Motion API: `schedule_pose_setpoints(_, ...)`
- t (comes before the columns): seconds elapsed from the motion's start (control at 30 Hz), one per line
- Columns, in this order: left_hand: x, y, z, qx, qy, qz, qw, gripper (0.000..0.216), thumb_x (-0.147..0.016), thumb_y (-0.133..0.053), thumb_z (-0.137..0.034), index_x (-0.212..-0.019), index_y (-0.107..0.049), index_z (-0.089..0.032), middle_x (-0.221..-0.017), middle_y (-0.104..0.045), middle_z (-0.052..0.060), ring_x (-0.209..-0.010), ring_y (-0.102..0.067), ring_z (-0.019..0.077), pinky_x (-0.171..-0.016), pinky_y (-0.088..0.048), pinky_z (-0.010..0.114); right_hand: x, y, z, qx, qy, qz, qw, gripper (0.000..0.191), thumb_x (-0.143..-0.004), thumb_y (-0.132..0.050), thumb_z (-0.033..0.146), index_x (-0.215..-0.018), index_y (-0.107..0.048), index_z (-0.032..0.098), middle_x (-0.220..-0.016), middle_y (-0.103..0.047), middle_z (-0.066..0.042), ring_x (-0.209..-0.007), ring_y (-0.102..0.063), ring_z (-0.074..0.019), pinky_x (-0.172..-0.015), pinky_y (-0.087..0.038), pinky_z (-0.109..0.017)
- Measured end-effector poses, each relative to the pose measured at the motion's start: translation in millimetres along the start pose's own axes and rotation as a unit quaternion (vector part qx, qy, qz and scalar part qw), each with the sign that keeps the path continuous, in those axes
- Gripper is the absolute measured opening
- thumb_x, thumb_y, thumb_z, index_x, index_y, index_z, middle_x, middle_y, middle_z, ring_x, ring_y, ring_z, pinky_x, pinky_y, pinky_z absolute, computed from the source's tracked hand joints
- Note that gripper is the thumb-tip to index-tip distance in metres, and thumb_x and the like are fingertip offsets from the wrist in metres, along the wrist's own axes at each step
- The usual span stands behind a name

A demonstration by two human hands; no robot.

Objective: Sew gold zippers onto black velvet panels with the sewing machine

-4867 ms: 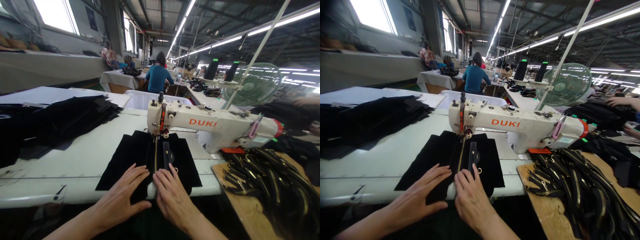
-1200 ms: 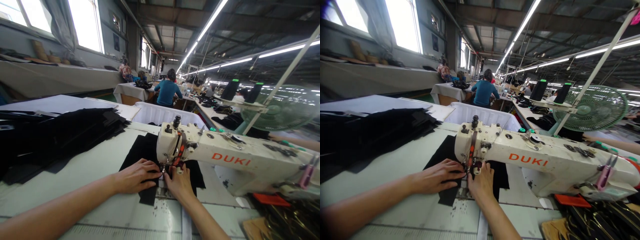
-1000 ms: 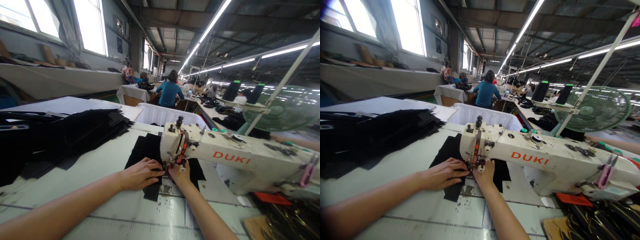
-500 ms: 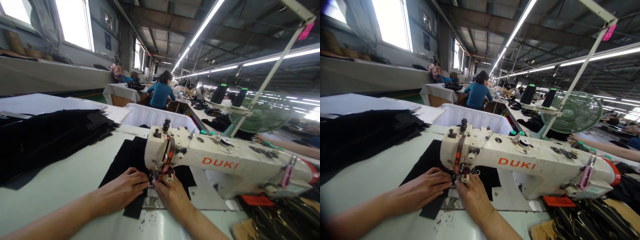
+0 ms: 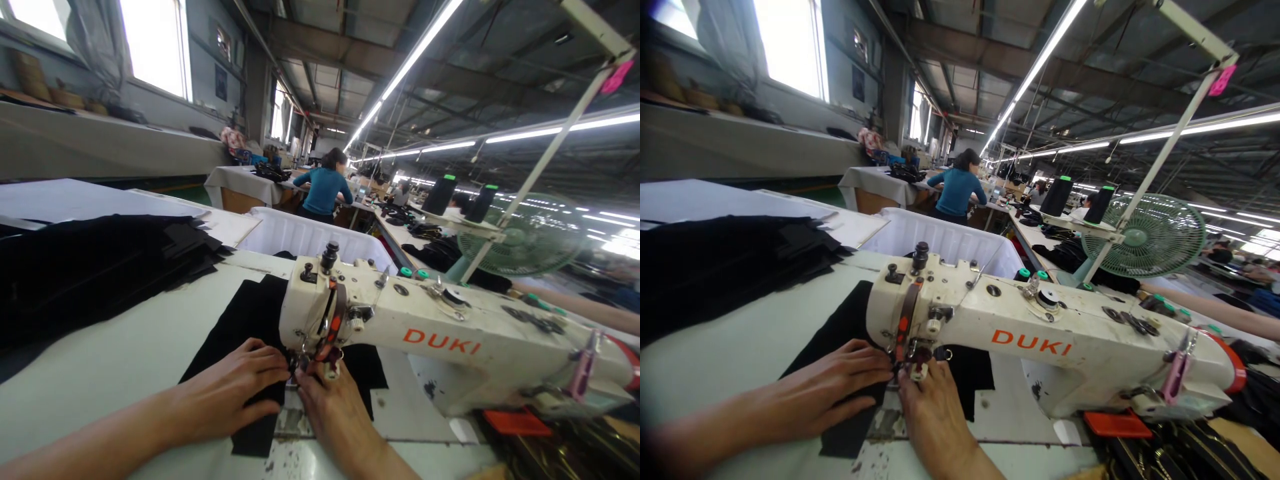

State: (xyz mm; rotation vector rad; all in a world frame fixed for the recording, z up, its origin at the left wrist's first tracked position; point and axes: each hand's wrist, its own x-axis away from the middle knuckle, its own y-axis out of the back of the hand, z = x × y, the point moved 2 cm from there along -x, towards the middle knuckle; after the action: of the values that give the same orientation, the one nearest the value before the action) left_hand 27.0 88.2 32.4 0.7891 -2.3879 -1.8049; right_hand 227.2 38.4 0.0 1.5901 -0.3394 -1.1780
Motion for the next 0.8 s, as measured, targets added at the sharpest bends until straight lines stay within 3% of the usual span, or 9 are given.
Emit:
schedule_pose_setpoints(0.13, -4, -7, 1, 0.017, 0.022, -0.025, 0.999, 0.035, -0.085, -0.073, -0.039, -0.115, -0.065, -0.023, -0.111, -0.070, 0.006, -0.105, -0.065, 0.0259, -0.100, -0.043, 0.040, -10, 4, -1, 0.015, -0.028, -0.019, 0.999, 0.027, -0.085, -0.066, 0.010, -0.108, -0.067, 0.023, -0.106, -0.071, -0.006, -0.094, -0.066, -0.0233, -0.082, -0.056, -0.034)
schedule_pose_setpoints(0.27, -7, -15, 1, 0.003, 0.029, -0.054, 0.998, 0.020, -0.092, -0.062, -0.027, -0.111, -0.065, -0.020, -0.108, -0.071, 0.007, -0.102, -0.065, 0.0259, -0.097, -0.046, 0.041, -19, 2, -3, 0.035, -0.045, -0.024, 0.998, 0.023, -0.080, -0.073, 0.010, -0.099, -0.070, 0.022, -0.093, -0.074, -0.006, -0.084, -0.068, -0.0246, -0.073, -0.055, -0.033)
schedule_pose_setpoints(0.4, -6, -23, 6, 0.001, 0.039, -0.079, 0.996, 0.021, -0.098, -0.048, -0.022, -0.108, -0.067, -0.020, -0.105, -0.071, 0.008, -0.102, -0.065, 0.0242, -0.094, -0.050, 0.038, -20, -2, -5, 0.040, -0.046, -0.022, 0.998, 0.014, -0.079, -0.076, 0.014, -0.089, -0.072, 0.023, -0.085, -0.074, -0.003, -0.081, -0.068, -0.0242, -0.071, -0.052, -0.032)
schedule_pose_setpoints(0.6, -6, -24, 14, 0.011, 0.074, -0.118, 0.990, 0.020, -0.098, -0.050, -0.026, -0.104, -0.068, -0.022, -0.099, -0.071, 0.004, -0.096, -0.067, 0.0204, -0.088, -0.054, 0.031, -17, -6, -6, 0.051, -0.056, -0.044, 0.996, 0.009, -0.081, -0.073, 0.019, -0.089, -0.074, 0.023, -0.085, -0.075, -0.003, -0.079, -0.068, -0.0239, -0.074, -0.051, -0.033)
schedule_pose_setpoints(0.8, -6, -21, 10, -0.001, 0.036, -0.120, 0.992, 0.022, -0.100, -0.048, -0.023, -0.107, -0.069, -0.021, -0.099, -0.071, 0.006, -0.097, -0.066, 0.0202, -0.089, -0.054, 0.030, -16, -9, -5, 0.062, -0.073, -0.070, 0.993, 0.005, -0.079, -0.074, 0.020, -0.082, -0.075, 0.023, -0.079, -0.074, -0.004, -0.075, -0.067, -0.0236, -0.070, -0.049, -0.032)
